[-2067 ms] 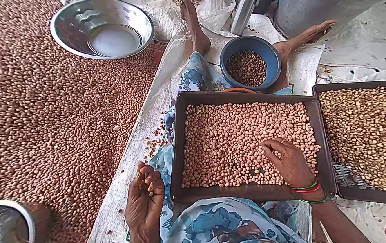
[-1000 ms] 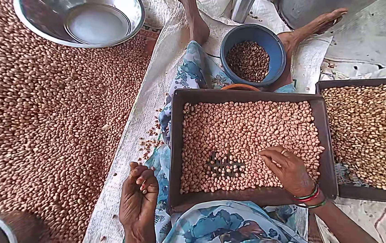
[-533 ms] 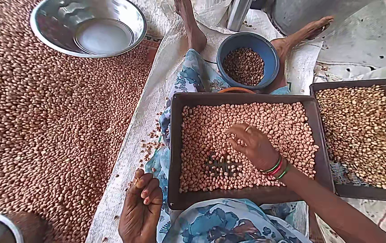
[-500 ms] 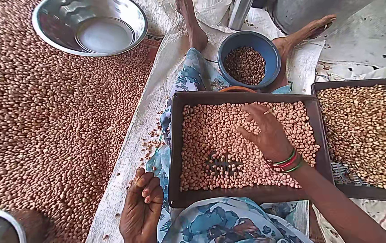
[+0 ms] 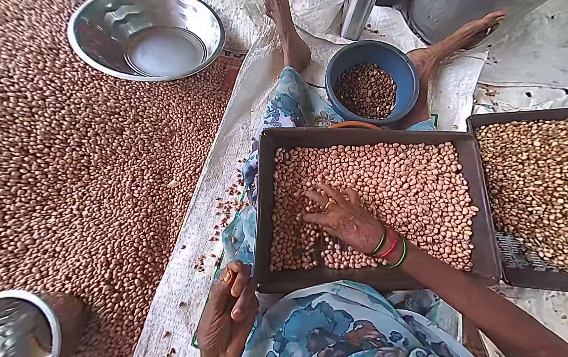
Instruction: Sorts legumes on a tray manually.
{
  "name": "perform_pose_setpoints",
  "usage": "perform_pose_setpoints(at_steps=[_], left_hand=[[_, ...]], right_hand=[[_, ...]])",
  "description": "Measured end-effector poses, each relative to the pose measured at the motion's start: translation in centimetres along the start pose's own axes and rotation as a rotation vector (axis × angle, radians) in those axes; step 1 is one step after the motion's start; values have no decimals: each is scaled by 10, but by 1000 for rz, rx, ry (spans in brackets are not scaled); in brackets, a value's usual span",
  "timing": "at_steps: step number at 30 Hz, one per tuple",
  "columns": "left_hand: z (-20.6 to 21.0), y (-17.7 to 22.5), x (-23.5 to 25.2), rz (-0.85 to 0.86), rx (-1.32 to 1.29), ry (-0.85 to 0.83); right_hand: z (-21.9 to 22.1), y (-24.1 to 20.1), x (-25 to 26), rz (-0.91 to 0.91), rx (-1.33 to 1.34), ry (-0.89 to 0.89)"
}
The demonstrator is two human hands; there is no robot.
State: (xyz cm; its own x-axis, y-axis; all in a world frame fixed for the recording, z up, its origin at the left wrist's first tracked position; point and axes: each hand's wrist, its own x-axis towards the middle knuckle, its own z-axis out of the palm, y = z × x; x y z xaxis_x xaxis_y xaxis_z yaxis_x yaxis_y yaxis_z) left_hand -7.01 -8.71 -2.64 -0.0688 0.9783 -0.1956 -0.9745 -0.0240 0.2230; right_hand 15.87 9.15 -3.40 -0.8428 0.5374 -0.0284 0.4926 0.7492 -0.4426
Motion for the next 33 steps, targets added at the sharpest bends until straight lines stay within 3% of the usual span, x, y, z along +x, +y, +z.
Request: perform_pose_setpoints(at_steps=[3,6,8,10,13,15,18,22,28,30,33], left_hand=[[-9,0,-10,-129,199,-142],[-19,-5,-10,-235,272,-250],[-24,-9,-10,-277,344,-326],[-26,-8,-12,-324,432,-388],[-33,-3,-13,-378,468,-460],[-37,3,-13,-338,457,-474],[-42,13,-8,-214,357,-472],[-37,24,0,-109,228,-441],[-31,18,6,-95,136,-409],[-29,14,11,-111,71,-419],[-19,12,15,-109,3,-402]], right_hand=[[-19,16,-8,-46,-4,122],[-4,5,-34,-299,157,-1],[9,4,-57,-353,108,-68],[1,15,-80,-241,14,-37],[-34,43,-114,79,-142,204],[-52,61,-137,319,-193,374],[-58,73,-156,678,-62,432],[-19,71,-119,757,95,579],[6,48,-21,530,217,573],[7,32,9,442,225,474],[7,-5,42,320,304,160]])
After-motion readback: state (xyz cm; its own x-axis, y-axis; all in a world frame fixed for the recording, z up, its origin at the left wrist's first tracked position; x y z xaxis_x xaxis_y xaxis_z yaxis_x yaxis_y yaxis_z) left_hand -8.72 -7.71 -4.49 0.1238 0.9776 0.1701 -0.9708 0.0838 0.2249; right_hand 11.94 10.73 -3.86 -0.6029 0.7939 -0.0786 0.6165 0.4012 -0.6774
